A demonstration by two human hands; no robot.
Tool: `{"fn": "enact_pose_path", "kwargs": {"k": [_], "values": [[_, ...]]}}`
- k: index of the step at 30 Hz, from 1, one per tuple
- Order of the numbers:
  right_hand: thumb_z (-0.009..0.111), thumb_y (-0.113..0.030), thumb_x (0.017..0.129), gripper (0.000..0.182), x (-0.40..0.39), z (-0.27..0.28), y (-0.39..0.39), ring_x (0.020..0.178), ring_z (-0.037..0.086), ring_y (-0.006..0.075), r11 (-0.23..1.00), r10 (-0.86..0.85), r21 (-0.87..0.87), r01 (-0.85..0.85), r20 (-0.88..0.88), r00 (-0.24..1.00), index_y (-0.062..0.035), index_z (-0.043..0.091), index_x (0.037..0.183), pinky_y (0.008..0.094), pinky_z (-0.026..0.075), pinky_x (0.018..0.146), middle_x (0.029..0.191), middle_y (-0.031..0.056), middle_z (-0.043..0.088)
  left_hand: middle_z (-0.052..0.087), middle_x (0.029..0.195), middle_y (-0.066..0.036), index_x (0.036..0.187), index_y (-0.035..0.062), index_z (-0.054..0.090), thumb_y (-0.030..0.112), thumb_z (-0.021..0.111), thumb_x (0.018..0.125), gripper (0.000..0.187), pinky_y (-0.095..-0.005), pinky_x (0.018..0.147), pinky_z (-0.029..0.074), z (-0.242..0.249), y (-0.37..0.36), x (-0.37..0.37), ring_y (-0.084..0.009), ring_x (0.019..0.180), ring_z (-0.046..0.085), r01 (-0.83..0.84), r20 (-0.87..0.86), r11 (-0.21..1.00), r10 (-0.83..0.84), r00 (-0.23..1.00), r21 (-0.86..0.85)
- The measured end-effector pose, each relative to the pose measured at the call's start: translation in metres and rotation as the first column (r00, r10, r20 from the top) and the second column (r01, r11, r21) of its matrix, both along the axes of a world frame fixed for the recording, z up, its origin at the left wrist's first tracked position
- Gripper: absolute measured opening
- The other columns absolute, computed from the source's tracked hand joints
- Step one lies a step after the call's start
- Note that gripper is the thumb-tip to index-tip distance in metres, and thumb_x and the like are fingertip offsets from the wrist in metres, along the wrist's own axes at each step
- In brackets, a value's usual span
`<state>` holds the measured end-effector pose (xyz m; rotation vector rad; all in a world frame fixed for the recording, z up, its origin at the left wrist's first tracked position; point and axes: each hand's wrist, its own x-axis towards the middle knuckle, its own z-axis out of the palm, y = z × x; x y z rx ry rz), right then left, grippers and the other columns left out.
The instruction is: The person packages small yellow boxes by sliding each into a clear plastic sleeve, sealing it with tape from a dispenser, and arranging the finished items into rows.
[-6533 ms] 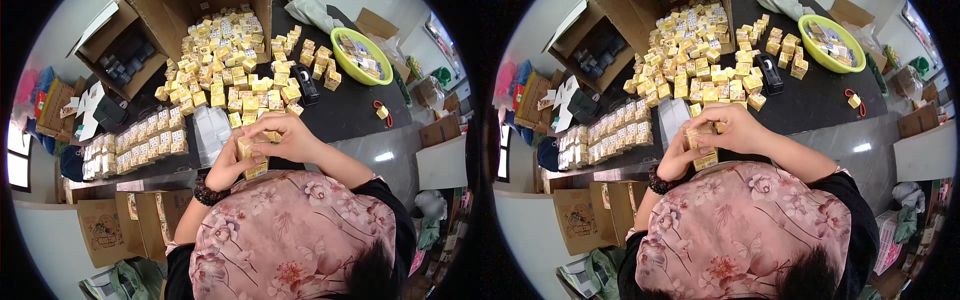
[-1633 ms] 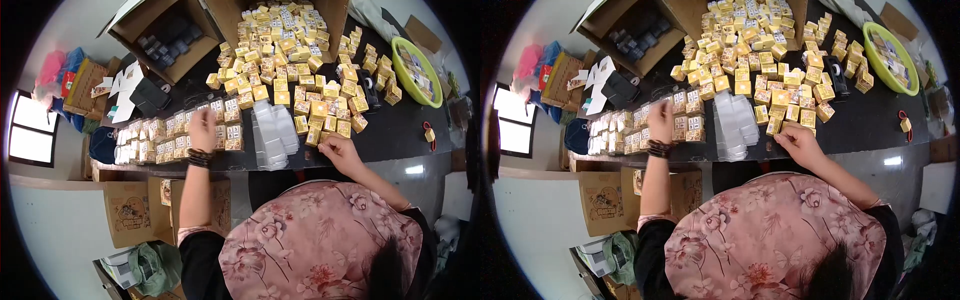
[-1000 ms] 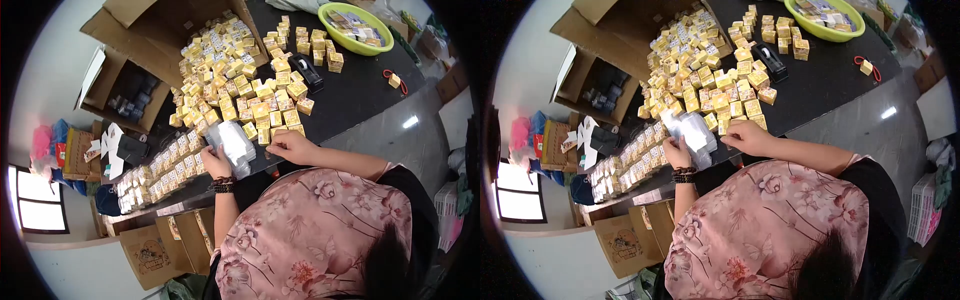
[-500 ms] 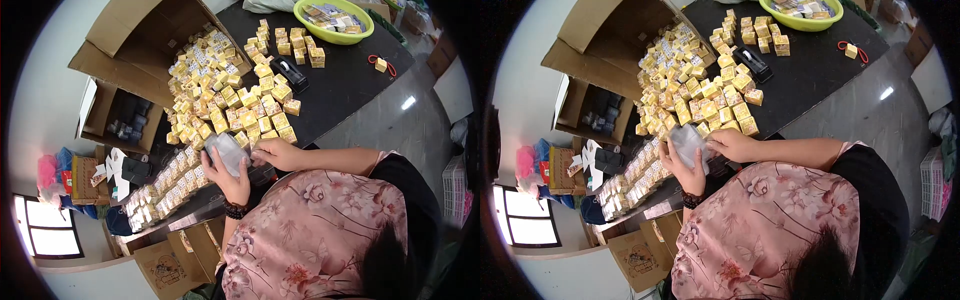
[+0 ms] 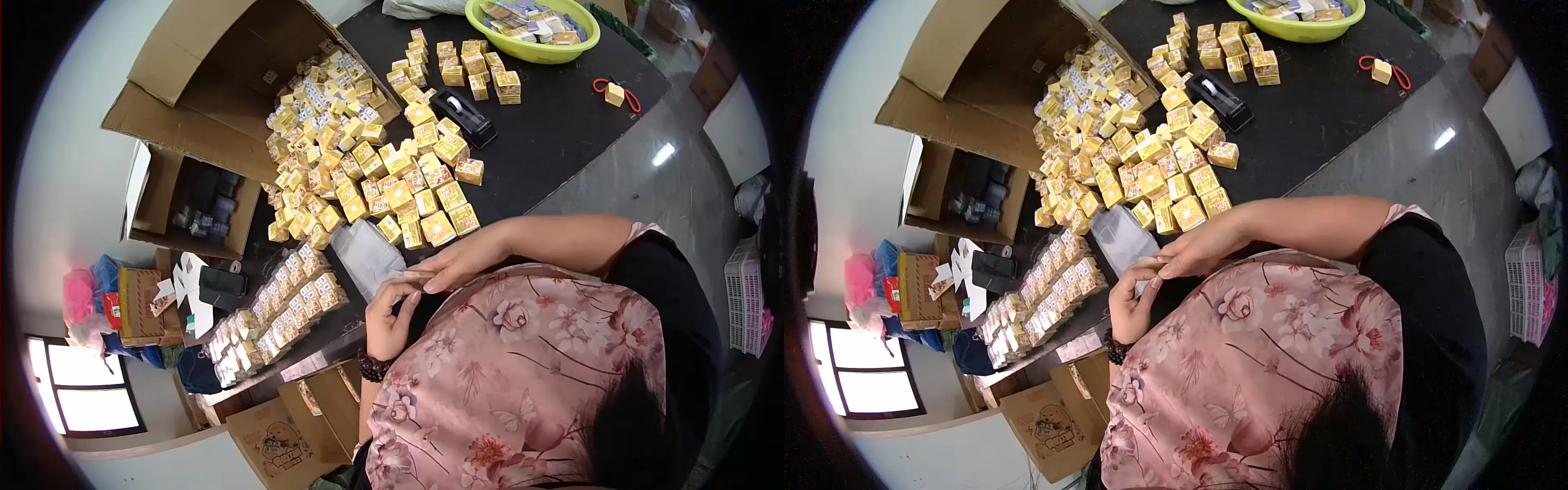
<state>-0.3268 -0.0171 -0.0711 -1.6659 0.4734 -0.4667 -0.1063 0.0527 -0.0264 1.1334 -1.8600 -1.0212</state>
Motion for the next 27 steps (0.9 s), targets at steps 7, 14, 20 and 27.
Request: {"fn": "enact_pose_path", "kwargs": {"k": [7,14,20,27], "values": [[0.078,-0.022,0.079,0.063,0.002,0.038,-0.016,0.088,0.065,0.0184,0.958,0.240,0.212,-0.193,-0.219,0.946,0.0035,0.050,0.130,0.0313,0.050,0.080,0.101,0.0125,0.068,0.068,0.106,-0.014,0.093,0.0002,0.068,0.001,0.068,0.083,0.010,-0.0308,0.085,0.048,0.025,-0.001,-0.008,-0.0223,0.093,0.065,0.214,0.055,0.976,-0.216,0.975,0.044],[0.065,-0.001,0.075,0.064,-0.018,0.050,-0.123,0.134,0.034,0.0335,0.553,-0.382,-0.833,-0.030,-0.286,0.879,-0.0125,0.050,0.135,0.0444,0.038,0.102,0.145,0.0165,0.037,0.068,0.111,-0.009,0.101,-0.0029,0.068,0.006,0.061,0.093,0.014,-0.0292,0.088,0.048,-0.011,0.019,0.014,-0.0141,0.099,0.062,0.244,-0.321,0.728,-0.034,0.946,0.641],[0.069,0.006,0.068,0.067,-0.020,0.017,-0.206,0.123,0.048,0.0345,0.574,-0.239,-0.775,-0.264,-0.466,0.852,-0.0094,0.053,0.131,0.0419,0.044,0.097,0.135,0.0128,0.050,0.065,0.116,-0.014,0.135,-0.0052,0.046,0.010,0.050,0.099,0.039,-0.0290,0.095,0.044,0.004,0.015,0.007,-0.0145,0.104,0.060,0.392,-0.497,0.637,-0.017,0.867,0.663],[0.070,-0.016,0.086,0.052,-0.012,0.070,-0.108,0.101,0.056,0.0119,0.972,-0.233,0.002,0.236,0.151,0.961,-0.0027,0.046,0.130,0.0272,0.047,0.086,0.109,0.0055,0.053,0.067,0.108,-0.015,0.137,-0.0113,0.039,0.009,0.055,0.096,0.048,-0.0288,0.097,0.042,0.020,-0.007,0.013,-0.0158,0.100,0.061,-0.222,-0.345,0.938,0.308,0.887,0.267]]}}
